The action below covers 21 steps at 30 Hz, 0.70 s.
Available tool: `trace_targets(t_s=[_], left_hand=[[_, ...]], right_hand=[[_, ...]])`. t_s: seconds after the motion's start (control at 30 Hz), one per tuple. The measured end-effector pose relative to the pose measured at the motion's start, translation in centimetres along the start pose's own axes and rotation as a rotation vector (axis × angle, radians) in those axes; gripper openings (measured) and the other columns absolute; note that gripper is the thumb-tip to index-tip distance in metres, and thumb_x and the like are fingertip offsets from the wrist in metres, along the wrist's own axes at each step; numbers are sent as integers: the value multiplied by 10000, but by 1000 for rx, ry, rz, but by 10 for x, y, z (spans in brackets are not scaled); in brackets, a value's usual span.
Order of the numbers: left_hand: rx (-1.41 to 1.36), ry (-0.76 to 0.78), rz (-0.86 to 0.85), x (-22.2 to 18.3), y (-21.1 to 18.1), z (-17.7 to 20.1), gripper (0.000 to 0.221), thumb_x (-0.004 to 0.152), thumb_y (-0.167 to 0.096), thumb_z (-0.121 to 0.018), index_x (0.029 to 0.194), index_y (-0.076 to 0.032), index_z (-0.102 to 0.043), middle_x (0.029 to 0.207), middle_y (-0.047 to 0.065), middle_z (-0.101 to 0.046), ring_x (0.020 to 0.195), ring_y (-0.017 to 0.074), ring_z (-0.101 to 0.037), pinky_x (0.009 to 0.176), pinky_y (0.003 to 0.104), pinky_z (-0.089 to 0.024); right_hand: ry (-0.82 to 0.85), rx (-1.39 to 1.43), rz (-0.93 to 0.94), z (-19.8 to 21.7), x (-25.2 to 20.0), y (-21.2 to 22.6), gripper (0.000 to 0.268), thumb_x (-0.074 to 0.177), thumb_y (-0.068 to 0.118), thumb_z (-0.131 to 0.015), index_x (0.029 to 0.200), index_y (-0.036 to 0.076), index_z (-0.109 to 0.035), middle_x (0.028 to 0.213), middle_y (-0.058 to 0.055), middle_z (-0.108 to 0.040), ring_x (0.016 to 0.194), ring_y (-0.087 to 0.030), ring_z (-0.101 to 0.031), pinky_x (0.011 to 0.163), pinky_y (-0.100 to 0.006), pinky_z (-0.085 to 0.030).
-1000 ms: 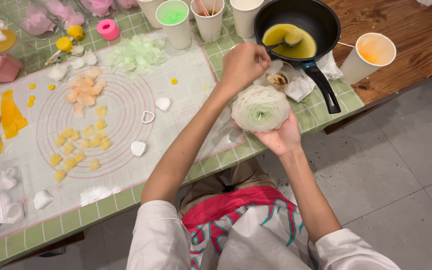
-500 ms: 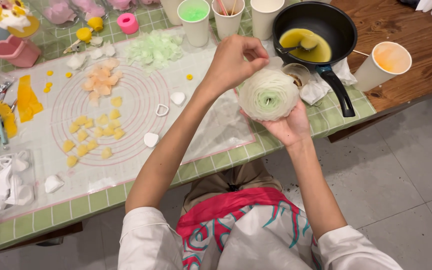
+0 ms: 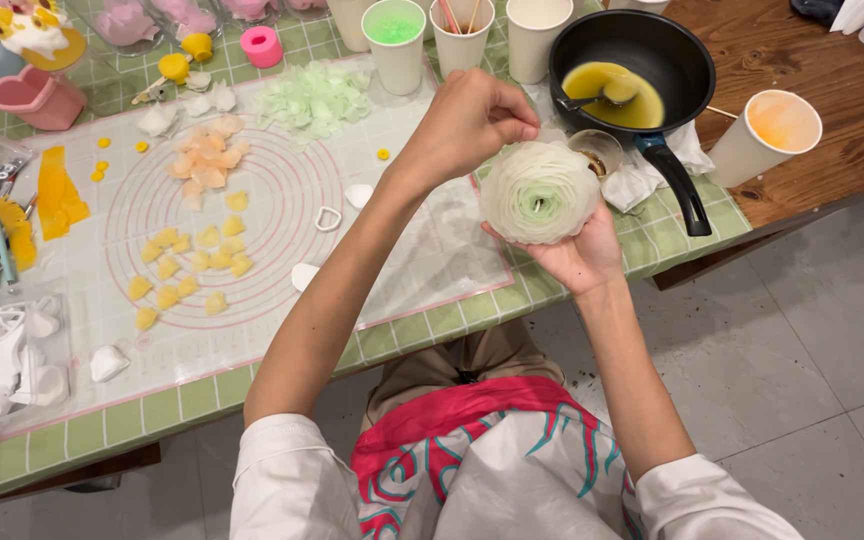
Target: Assembling and detailing a decorative wax flower candle at a workbench.
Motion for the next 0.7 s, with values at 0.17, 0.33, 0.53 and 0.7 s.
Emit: trace_targets(t_s=[0.17,0.33,0.53,0.7], left_hand=[[34,15,-36,1,-3,-2,100,839,-34,-767,931,4,-777,803,120,-786,723,181,-779,679,311,-586],[37,3,-68,1,-5,-4,102,833,-36,-770,930,-8,-780,803,122,-781,719,184,-775,672,312,-585],[53,27,-41,1,-3,-4,94,833,-55,-765,917,-17,-779,776,117,-771,694,191,-760,684,314,-566],[182,-12,-149,-1,-14,-3,37,819,-65,-772,838,-37,-787,735,105,-764,665,251,-708,930,390,-386]], right_hand=[[10,-17,6,2,-1,2,616,1096,506,-333,1594,145,-371,1621,-130,-424,1500,-386,-414,1193,-714,-333],[16,-13,16,5,0,3,609,1107,499,-328,1605,150,-366,1623,-117,-426,1488,-356,-431,1187,-713,-342],[11,14,2,3,1,1,608,1103,500,-341,1603,155,-367,1636,-113,-413,1503,-364,-416,1187,-714,-347],[29,10,-10,-5,1,-1,636,1093,527,-340,1610,155,-350,1656,-146,-382,1533,-450,-359,1193,-701,-340]])
Point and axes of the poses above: each hand's wrist, its own x-axis towards the middle knuckle, its own z-axis out of the back of the hand, y = z × x, the point moved 8 cm from there along x, towards the middle knuckle
